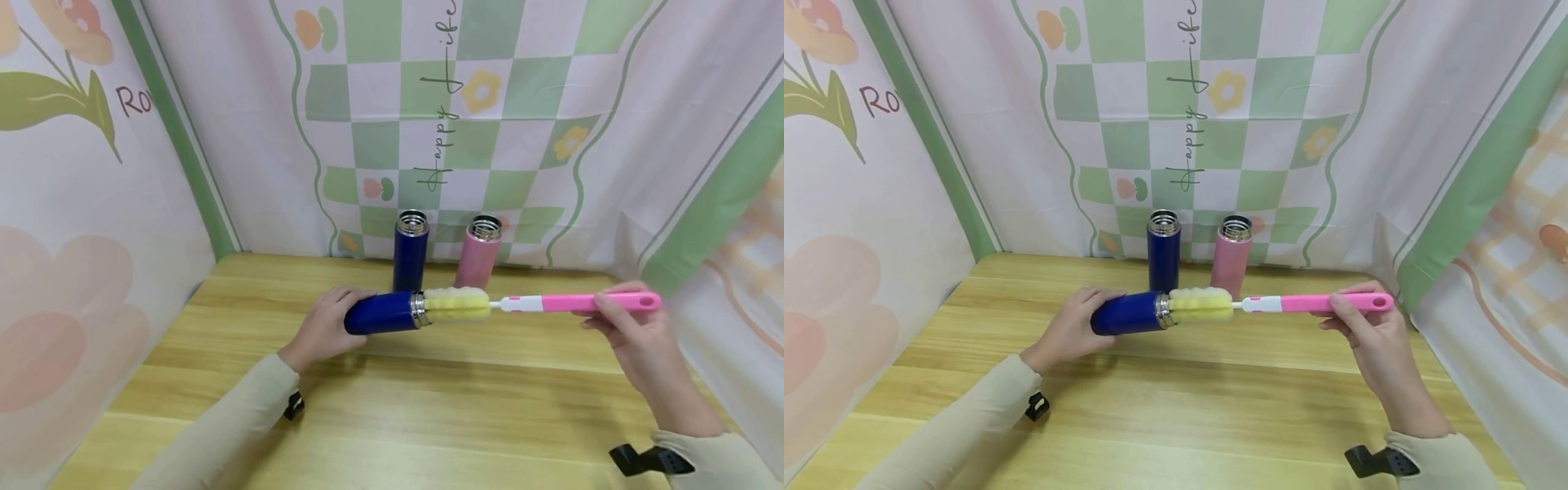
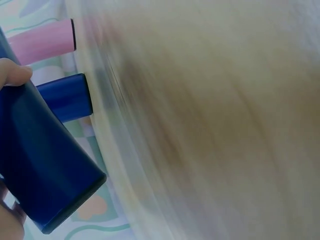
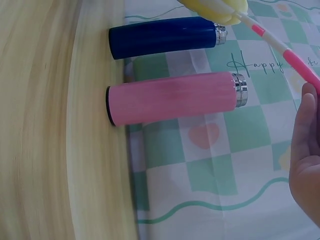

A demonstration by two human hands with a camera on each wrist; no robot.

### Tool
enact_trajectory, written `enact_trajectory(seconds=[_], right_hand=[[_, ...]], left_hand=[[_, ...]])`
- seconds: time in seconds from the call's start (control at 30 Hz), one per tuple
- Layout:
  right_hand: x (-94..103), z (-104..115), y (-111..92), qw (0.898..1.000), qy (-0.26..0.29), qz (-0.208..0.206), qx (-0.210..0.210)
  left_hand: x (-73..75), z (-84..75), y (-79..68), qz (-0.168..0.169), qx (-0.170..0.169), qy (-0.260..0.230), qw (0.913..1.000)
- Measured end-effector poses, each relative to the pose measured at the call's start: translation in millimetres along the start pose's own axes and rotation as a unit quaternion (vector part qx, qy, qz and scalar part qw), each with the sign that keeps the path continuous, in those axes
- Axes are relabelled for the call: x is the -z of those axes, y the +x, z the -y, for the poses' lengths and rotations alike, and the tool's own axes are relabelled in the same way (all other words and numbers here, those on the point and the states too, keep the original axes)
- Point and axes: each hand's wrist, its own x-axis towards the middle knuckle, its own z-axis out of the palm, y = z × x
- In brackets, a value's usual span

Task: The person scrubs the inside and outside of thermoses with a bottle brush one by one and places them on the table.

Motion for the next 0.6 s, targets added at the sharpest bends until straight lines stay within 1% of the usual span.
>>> enact_trajectory(seconds=[0.07, 0.13, 0.2, 0.37, 0.47, 0.6], right_hand=[[-0.2, -0.3, 0.4, 1.000, -0.007, 0.010, -0.007], [0.2, -0.5, 1.2, 1.000, 0.002, 0.022, -0.017], [0.3, -0.6, 2.3, 0.999, 0.000, 0.029, -0.025], [0.0, 0.1, 5.3, 0.998, -0.014, 0.038, -0.040], [-0.9, 0.3, 7.0, 0.998, -0.016, 0.044, -0.046], [-1.5, -2.0, 8.5, 0.998, -0.008, 0.050, -0.044]], left_hand=[[-0.3, 0.8, -0.5, 0.000, 0.001, -0.004, 1.0000], [-0.9, 1.5, -0.9, -0.001, 0.003, -0.009, 1.0000], [-1.5, 1.5, -1.3, -0.004, 0.005, -0.017, 0.9998], [-1.0, -0.6, -1.5, -0.013, 0.013, -0.033, 0.9993], [-0.2, -1.9, -1.8, -0.013, 0.014, -0.032, 0.9993], [-0.3, -2.0, -1.7, -0.014, 0.006, -0.025, 0.9996]])
